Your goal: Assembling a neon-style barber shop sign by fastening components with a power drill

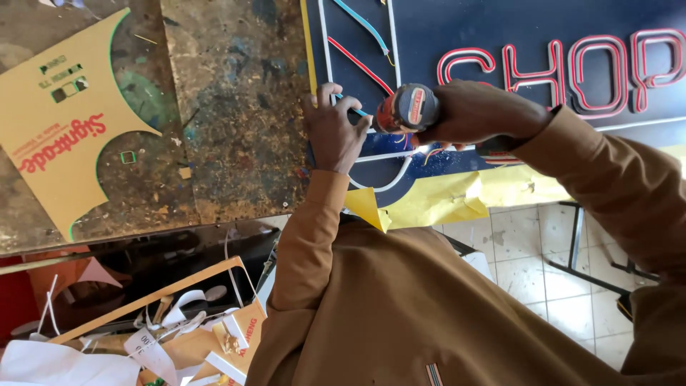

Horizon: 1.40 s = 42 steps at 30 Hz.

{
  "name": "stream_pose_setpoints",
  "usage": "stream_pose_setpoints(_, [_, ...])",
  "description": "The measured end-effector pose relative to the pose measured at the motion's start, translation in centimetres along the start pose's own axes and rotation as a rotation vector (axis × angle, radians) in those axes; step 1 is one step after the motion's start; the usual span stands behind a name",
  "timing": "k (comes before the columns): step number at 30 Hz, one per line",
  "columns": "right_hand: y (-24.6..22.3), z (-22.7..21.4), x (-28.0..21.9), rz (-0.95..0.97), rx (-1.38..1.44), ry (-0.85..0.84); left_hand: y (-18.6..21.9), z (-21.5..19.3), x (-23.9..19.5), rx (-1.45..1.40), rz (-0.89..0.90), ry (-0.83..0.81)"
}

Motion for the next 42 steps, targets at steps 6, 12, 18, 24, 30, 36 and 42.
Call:
stream_pose_setpoints(6, [1.0,-1.1,-1.9,-0.066,-0.046,0.062,0.2,-0.2,-0.3,0.004,-0.008,-0.009])
stream_pose_setpoints(12, [4.0,-0.7,-5.9,-0.027,0.222,0.27,1.1,-1.9,0.0,-0.116,-0.043,-0.029])
stream_pose_setpoints(18, [7.6,2.7,-8.1,-0.129,0.765,0.326,1.2,-2.0,0.0,-0.124,-0.002,-0.025])
stream_pose_setpoints(24, [11.7,6.7,-8.9,-0.351,1.085,0.393,1.5,-2.1,-0.3,-0.098,0.043,-0.102])
stream_pose_setpoints(30, [12.7,7.0,-8.8,-0.221,0.786,0.461,3.0,-2.7,0.2,0.151,0.104,-0.184])
stream_pose_setpoints(36, [11.8,8.2,-8.1,-0.165,1.017,0.492,7.7,-2.2,3.8,-0.135,0.472,-0.264])
stream_pose_setpoints(42, [13.4,10.5,-7.5,0.025,1.236,0.448,8.8,4.9,2.8,-0.012,0.654,-0.712])
Point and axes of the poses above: each hand's wrist, its own x-axis towards the middle knuckle, its own z-axis out of the palm, y = z × x, the point moved 7 cm from there along x, towards the middle knuckle, and after that the axes turned 3 degrees about -z, right-handed, at the moved point
